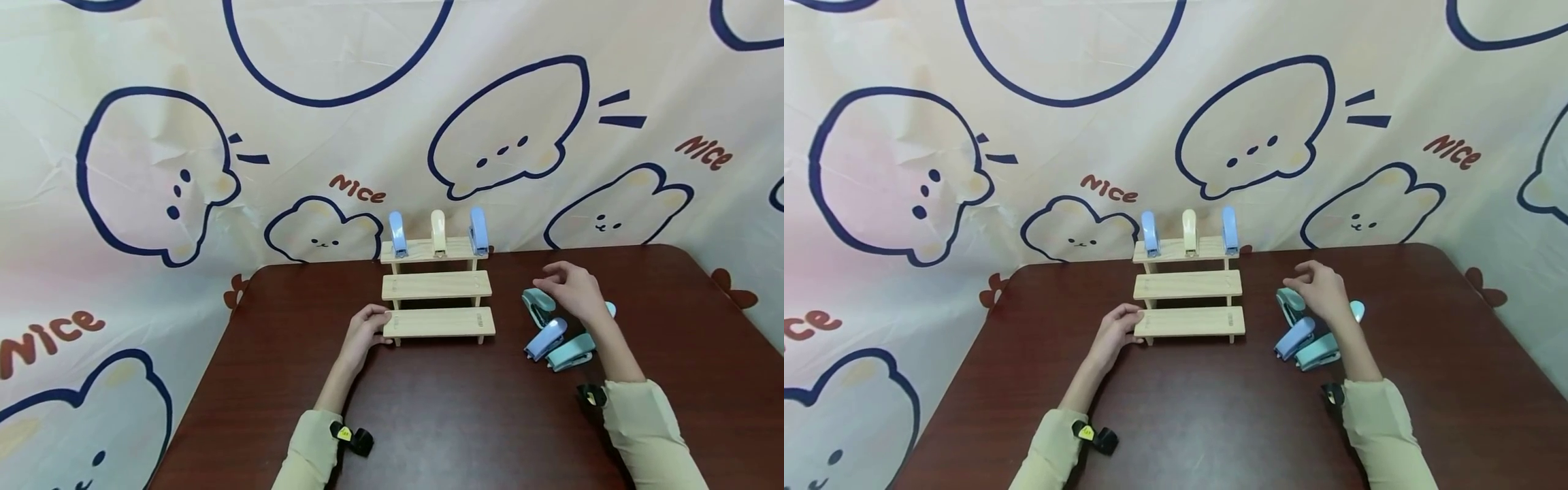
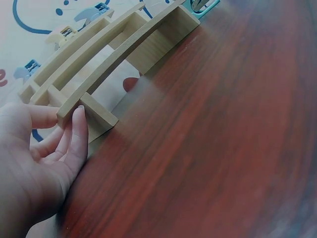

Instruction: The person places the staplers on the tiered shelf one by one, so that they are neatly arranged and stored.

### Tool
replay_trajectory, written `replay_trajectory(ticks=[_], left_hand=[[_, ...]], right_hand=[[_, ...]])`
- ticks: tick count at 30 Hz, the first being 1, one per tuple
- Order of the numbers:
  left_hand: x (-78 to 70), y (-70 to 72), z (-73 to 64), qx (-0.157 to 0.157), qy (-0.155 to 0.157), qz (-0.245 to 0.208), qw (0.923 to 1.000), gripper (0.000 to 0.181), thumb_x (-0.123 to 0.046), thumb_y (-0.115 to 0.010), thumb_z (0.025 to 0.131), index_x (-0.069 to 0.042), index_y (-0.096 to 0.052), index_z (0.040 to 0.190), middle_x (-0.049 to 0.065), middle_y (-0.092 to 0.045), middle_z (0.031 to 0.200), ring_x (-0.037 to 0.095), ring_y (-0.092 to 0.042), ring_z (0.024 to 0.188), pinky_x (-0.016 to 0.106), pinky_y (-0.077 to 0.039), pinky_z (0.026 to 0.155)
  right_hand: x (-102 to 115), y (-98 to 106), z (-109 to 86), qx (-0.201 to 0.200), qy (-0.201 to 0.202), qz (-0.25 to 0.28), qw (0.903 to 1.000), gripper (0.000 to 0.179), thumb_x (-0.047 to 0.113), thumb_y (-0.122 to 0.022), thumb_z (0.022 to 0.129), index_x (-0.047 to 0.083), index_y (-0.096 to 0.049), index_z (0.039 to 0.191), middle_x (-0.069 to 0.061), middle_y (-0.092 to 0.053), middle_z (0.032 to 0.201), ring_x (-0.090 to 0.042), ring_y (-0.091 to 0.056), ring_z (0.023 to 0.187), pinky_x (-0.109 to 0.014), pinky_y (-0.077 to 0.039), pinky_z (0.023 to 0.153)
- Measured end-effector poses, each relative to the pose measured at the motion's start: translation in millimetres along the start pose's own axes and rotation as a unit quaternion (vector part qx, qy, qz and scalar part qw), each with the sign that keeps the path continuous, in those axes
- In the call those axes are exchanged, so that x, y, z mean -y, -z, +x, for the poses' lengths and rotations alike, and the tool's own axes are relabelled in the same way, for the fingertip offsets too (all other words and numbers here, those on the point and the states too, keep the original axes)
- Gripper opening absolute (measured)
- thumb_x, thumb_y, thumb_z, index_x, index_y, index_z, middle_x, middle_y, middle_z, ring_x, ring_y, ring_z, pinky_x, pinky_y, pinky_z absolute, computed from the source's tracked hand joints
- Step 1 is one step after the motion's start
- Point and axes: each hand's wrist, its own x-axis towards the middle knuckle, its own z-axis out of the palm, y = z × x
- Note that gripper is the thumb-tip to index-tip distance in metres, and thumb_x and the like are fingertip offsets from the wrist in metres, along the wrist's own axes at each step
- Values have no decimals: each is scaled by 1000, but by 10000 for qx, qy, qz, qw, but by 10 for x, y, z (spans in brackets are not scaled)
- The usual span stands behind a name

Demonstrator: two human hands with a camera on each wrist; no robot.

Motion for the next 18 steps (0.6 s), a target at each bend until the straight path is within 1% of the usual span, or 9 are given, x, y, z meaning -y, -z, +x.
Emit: replay_trajectory(ticks=[2,4,6,8,10,12,14,16,18], left_hand=[[-2,-1,0,22,-9,13,10000,23,-11,-64,100,7,-61,113,11,-64,104,15,-63,81,30,-58,62],[-4,-3,-2,9,-5,22,10000,22,-11,-64,100,6,-61,113,11,-63,104,16,-63,80,30,-58,62],[1,-4,1,-4,-10,56,10000,22,-12,-64,100,6,-62,113,11,-63,104,16,-64,80,30,-58,63],[1,-5,8,-23,-4,63,10000,21,-12,-64,100,5,-62,112,11,-63,103,16,-64,80,30,-58,63],[2,-6,18,-24,-23,70,10000,21,-12,-64,100,5,-62,112,11,-63,102,16,-63,79,29,-58,62],[-2,-10,23,-16,-37,54,10000,20,-12,-64,100,4,-63,112,11,-63,101,16,-64,78,29,-58,62],[2,-14,23,-15,-57,45,10000,21,-12,-64,100,5,-63,112,10,-64,100,16,-63,77,29,-58,61],[5,-16,15,-17,-50,45,10000,21,-12,-64,100,5,-62,112,10,-64,100,16,-64,76,29,-58,61],[12,-19,6,-15,-18,41,10000,20,-12,-63,100,5,-62,112,10,-64,100,16,-64,77,29,-58,60]], right_hand=[[-23,6,6,212,-9,-218,9995,57,25,-67,102,-15,-50,139,-31,-69,114,-43,-65,102,-47,-56,77],[-43,5,16,474,90,-368,9982,53,16,-68,100,-15,-51,138,-31,-69,115,-45,-64,105,-49,-56,80],[-52,9,19,642,345,-430,9964,43,2,-63,97,-14,-55,136,-30,-69,115,-42,-63,100,-42,-55,70],[-41,8,16,553,610,-411,9958,40,-10,-56,93,-12,-59,132,-28,-70,116,-38,-61,92,-34,-49,60],[-17,11,8,282,773,-370,9959,45,-16,-49,90,-9,-61,132,-28,-70,117,-35,-58,83,-31,-41,54],[6,20,-4,2,762,-365,9964,43,-13,-49,92,-8,-60,134,-28,-70,116,-35,-60,82,-32,-43,55],[19,35,-15,-42,644,-396,9971,40,-4,-55,97,-9,-56,137,-29,-69,116,-39,-63,86,-37,-50,64],[3,50,-18,209,580,-491,9969,43,5,-63,100,-10,-53,139,-30,-68,116,-43,-65,100,-47,-54,75],[-33,56,-21,683,560,-575,9944,48,11,-67,100,-11,-52,140,-29,-68,117,-44,-64,107,-52,-55,83]])
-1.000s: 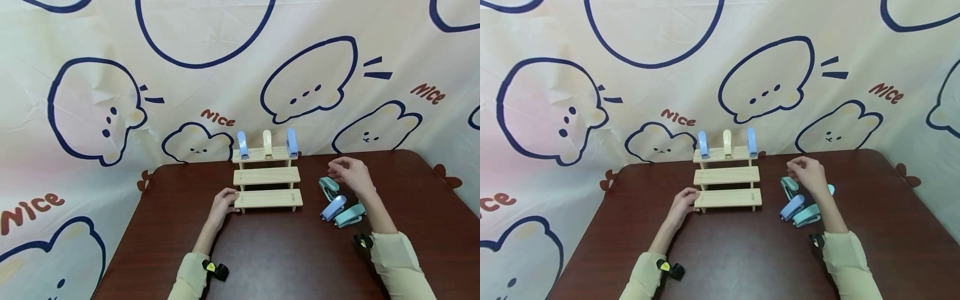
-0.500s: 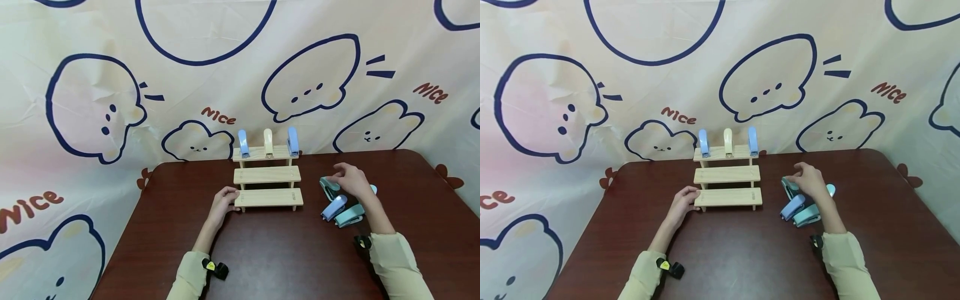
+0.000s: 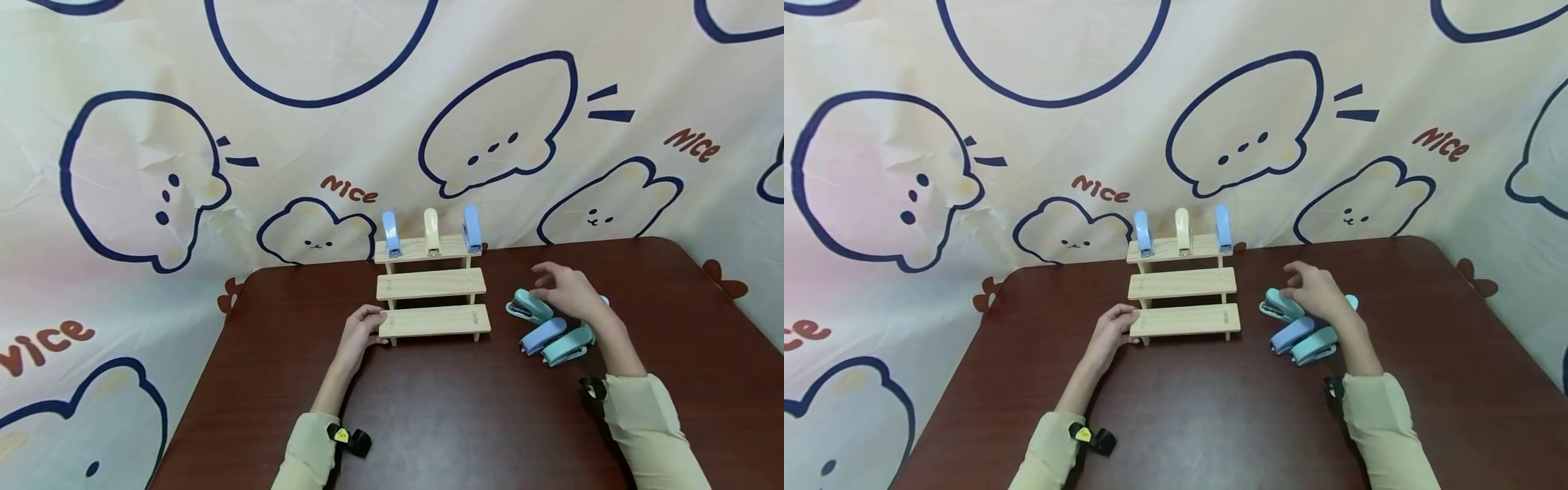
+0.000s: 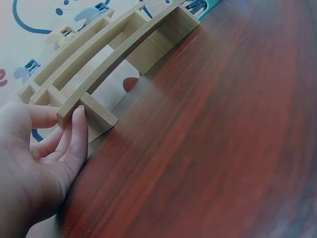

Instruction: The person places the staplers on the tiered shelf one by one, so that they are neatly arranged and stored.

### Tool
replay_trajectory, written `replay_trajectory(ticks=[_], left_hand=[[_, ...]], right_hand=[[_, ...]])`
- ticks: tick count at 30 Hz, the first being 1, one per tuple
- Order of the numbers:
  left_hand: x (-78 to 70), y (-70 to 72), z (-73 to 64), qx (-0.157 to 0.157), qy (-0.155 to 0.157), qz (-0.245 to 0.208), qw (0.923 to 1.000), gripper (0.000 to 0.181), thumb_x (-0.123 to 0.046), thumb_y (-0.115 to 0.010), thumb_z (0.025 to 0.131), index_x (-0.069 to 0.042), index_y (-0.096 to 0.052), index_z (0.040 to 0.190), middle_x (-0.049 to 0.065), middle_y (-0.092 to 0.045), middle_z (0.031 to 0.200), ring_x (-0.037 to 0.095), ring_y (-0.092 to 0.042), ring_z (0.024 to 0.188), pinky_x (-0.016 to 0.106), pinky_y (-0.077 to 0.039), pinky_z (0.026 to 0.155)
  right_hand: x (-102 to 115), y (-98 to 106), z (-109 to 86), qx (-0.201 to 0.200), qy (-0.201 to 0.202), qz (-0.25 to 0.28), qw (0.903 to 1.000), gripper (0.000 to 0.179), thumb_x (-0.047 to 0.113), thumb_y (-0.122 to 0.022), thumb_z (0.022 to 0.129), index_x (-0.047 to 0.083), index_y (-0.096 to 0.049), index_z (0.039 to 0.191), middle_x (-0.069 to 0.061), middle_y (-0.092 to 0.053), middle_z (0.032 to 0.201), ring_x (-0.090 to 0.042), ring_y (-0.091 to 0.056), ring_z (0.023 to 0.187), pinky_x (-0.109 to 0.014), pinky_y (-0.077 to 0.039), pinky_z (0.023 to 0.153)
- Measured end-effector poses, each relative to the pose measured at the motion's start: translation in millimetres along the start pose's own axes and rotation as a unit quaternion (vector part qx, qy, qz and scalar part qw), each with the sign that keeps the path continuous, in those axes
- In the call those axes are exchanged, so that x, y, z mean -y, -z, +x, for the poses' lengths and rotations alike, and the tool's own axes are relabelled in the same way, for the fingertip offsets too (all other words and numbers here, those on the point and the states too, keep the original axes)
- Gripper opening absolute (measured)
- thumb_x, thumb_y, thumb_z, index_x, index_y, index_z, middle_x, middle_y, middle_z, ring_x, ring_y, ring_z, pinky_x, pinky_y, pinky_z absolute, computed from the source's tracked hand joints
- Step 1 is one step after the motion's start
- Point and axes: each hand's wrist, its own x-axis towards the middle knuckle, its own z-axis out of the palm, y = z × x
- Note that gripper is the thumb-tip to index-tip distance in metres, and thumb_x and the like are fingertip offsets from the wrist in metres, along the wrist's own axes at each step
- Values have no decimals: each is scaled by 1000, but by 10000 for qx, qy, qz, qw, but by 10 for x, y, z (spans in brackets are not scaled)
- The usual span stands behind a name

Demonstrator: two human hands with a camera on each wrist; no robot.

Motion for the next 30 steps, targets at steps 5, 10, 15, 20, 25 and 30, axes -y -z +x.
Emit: replay_trajectory(ticks=[5,10,15,20,25,30], left_hand=[[15,6,-5,-41,51,-7,10000,19,-11,-63,100,4,-62,111,10,-64,101,16,-63,77,28,-58,60],[19,7,4,-67,46,21,10000,20,-12,-64,100,4,-63,112,10,-64,100,16,-64,77,28,-58,61],[9,9,-2,-83,85,71,9999,21,-13,-64,100,4,-62,112,9,-64,100,16,-64,77,28,-58,61],[-2,23,1,-73,72,80,9999,22,-13,-64,100,4,-62,113,10,-64,102,16,-64,78,28,-58,61],[-4,30,5,-101,95,139,9998,24,-14,-64,100,4,-62,115,10,-65,102,16,-65,79,28,-58,62],[-12,2,13,-61,112,201,9997,27,-16,-66,100,5,-62,117,9,-65,100,16,-64,78,29,-58,62]], right_hand=[[-80,-55,23,637,273,-87,9976,44,10,-71,97,-12,-59,133,-23,-70,110,-37,-67,100,-48,-57,79],[-86,-107,64,373,152,-102,9991,45,14,-73,97,-13,-59,130,-21,-70,100,-25,-67,78,-38,-56,65],[-83,-131,67,353,-106,97,9993,50,14,-71,99,-15,-53,135,-25,-68,101,-21,-67,70,-37,-59,62],[-90,-160,75,302,-38,25,9995,49,14,-70,100,-14,-53,136,-28,-69,108,-28,-69,79,-40,-58,67],[-98,-174,89,185,137,-79,9997,49,12,-68,100,-13,-53,139,-31,-67,118,-40,-66,100,-45,-55,74],[-113,-135,85,226,187,-64,9995,49,11,-67,100,-14,-52,139,-32,-66,118,-39,-66,99,-43,-54,73]])
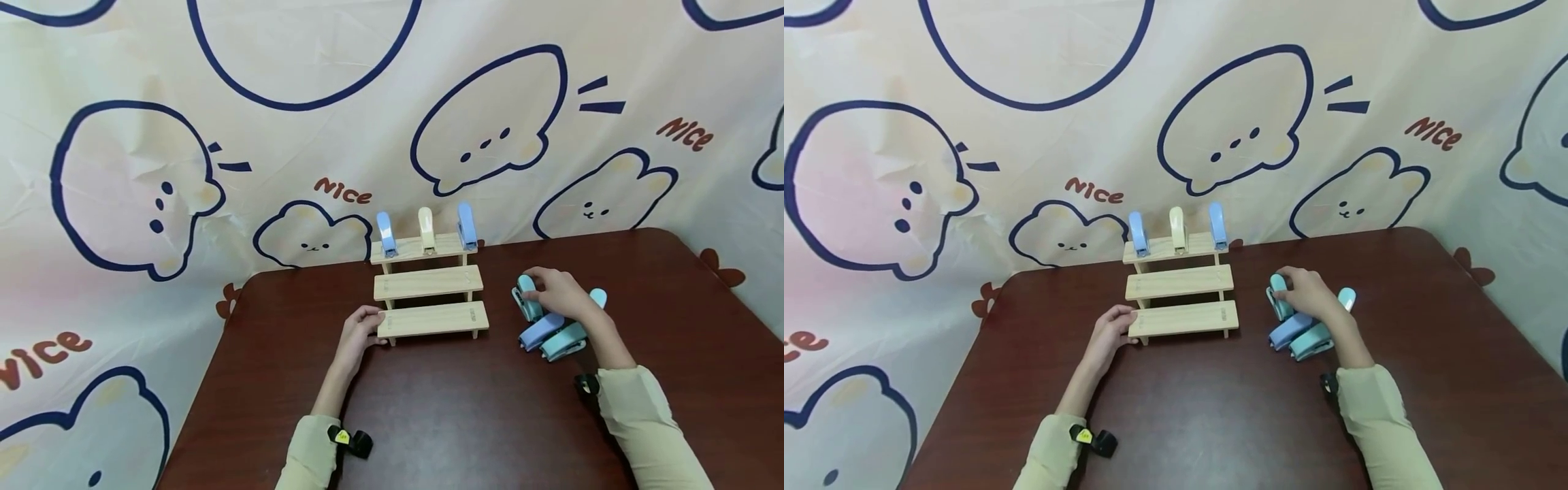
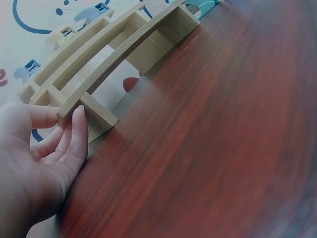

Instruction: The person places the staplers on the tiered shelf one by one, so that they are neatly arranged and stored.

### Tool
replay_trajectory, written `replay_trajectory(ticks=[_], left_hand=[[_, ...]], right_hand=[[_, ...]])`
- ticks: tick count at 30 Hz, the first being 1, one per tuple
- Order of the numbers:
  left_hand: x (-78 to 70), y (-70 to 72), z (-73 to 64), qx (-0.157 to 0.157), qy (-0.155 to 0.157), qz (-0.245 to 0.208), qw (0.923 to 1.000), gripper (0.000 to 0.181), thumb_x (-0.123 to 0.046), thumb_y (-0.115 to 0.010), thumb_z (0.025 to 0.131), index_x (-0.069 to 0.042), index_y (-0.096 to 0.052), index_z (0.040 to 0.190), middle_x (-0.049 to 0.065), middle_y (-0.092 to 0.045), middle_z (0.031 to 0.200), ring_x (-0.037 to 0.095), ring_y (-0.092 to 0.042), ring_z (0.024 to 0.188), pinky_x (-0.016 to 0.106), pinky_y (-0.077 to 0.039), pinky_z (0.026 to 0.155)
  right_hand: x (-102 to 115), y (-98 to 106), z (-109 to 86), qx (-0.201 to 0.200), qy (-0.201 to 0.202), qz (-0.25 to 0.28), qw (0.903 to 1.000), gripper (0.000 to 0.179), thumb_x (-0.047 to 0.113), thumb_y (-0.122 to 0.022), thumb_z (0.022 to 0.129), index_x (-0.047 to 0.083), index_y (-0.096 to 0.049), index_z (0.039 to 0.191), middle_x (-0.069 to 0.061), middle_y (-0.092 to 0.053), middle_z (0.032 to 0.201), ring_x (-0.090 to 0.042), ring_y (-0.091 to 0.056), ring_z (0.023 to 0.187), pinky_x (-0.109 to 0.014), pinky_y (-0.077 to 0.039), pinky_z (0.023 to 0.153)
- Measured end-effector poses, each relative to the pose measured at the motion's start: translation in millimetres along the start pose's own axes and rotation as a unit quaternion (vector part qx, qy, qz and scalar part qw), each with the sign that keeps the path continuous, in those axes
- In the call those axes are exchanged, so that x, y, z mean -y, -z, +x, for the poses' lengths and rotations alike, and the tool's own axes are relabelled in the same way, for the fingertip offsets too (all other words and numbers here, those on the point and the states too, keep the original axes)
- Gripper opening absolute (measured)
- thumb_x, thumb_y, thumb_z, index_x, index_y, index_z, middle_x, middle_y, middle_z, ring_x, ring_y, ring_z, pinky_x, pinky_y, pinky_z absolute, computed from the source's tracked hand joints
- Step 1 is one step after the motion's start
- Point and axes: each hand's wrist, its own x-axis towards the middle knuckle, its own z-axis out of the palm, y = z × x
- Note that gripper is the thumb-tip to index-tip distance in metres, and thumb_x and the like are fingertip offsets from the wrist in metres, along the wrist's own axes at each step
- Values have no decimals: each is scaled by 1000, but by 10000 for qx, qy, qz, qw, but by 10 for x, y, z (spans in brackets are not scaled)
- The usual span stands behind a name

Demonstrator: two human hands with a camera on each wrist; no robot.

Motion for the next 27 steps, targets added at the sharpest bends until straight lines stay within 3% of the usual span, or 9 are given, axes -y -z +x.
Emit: replay_trajectory(ticks=[11,27], left_hand=[[-28,-37,39,3,-48,-161,9999,23,-14,-64,100,4,-62,114,10,-64,101,16,-65,78,27,-57,61],[7,-11,4,-33,35,-92,9999,23,-14,-64,100,4,-62,115,11,-65,103,17,-65,79,28,-57,62]], right_hand=[[28,81,14,6,29,-23,10000,51,12,-68,101,-15,-50,140,-32,-65,117,-40,-65,99,-48,-55,75],[-18,3,-22,91,-13,114,9999,50,10,-66,101,-14,-49,142,-33,-65,120,-42,-65,103,-47,-56,75]])
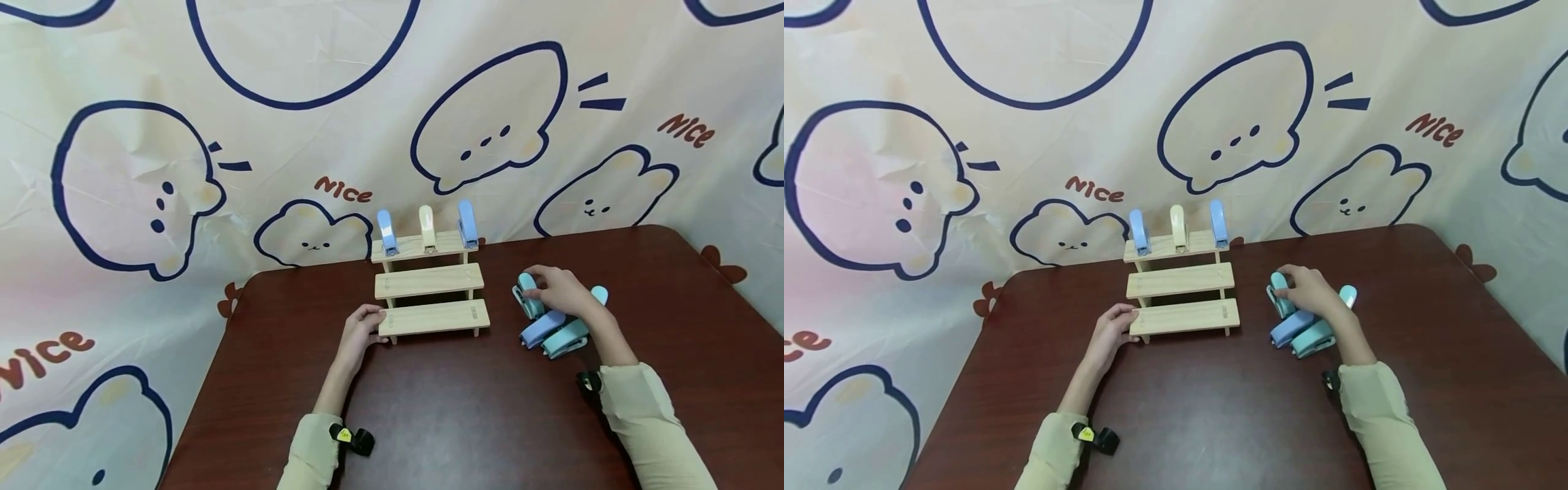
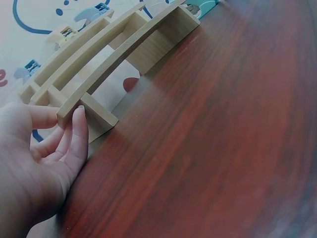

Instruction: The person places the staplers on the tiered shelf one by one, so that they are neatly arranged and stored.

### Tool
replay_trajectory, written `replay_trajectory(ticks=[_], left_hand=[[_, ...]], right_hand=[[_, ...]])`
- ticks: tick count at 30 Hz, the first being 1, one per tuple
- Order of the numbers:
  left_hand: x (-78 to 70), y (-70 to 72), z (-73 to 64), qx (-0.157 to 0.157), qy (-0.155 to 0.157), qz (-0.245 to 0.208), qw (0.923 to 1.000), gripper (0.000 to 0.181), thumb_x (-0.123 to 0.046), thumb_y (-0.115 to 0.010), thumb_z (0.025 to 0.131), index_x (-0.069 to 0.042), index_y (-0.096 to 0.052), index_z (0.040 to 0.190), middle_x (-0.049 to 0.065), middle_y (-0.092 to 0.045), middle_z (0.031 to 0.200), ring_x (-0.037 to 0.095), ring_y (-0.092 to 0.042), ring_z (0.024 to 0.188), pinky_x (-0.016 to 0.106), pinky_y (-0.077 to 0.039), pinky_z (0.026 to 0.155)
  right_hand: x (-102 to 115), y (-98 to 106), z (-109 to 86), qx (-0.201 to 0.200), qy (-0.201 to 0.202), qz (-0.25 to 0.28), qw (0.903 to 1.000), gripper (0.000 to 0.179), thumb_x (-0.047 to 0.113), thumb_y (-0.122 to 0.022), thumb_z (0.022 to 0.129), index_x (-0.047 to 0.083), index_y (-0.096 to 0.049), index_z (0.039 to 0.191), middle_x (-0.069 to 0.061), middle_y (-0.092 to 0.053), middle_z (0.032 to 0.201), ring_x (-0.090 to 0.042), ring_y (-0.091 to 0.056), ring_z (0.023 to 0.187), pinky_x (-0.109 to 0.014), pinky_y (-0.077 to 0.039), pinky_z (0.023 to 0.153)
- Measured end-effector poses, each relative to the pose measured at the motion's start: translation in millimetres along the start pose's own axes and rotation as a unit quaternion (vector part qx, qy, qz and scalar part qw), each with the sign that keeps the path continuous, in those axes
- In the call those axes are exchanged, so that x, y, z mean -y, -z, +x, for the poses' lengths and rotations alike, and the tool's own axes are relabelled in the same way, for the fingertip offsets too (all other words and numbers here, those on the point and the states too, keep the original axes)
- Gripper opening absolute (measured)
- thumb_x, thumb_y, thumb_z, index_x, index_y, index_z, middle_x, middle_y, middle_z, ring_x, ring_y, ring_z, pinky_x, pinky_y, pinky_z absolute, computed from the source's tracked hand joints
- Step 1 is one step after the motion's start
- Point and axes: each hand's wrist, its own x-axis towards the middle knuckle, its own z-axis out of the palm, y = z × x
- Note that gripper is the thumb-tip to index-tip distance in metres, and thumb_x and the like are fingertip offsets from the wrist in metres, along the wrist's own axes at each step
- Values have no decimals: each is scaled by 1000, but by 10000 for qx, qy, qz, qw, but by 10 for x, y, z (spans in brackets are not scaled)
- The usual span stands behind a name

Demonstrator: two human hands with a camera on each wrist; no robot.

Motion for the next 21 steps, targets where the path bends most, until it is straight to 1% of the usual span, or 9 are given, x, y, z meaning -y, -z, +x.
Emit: replay_trajectory(ticks=[4,11,21], left_hand=[[4,5,5,29,-45,-27,10000,23,-14,-64,100,4,-62,114,12,-65,103,17,-65,78,28,-57,62],[1,1,-1,35,-56,-47,10000,23,-13,-64,100,4,-61,114,12,-64,103,16,-64,78,28,-57,61],[12,7,-1,40,-37,12,10000,24,-14,-64,100,4,-61,116,10,-65,100,16,-65,79,29,-58,63]], right_hand=[[-14,-17,0,44,85,17,10000,49,7,-66,100,-13,-50,142,-32,-65,122,-43,-65,106,-47,-56,78],[-30,-20,5,90,127,58,9999,50,7,-66,100,-13,-49,143,-32,-64,123,-42,-65,107,-47,-56,78],[-19,-24,0,98,47,40,9999,49,6,-65,100,-13,-49,143,-31,-64,123,-43,-64,108,-50,-56,80]])
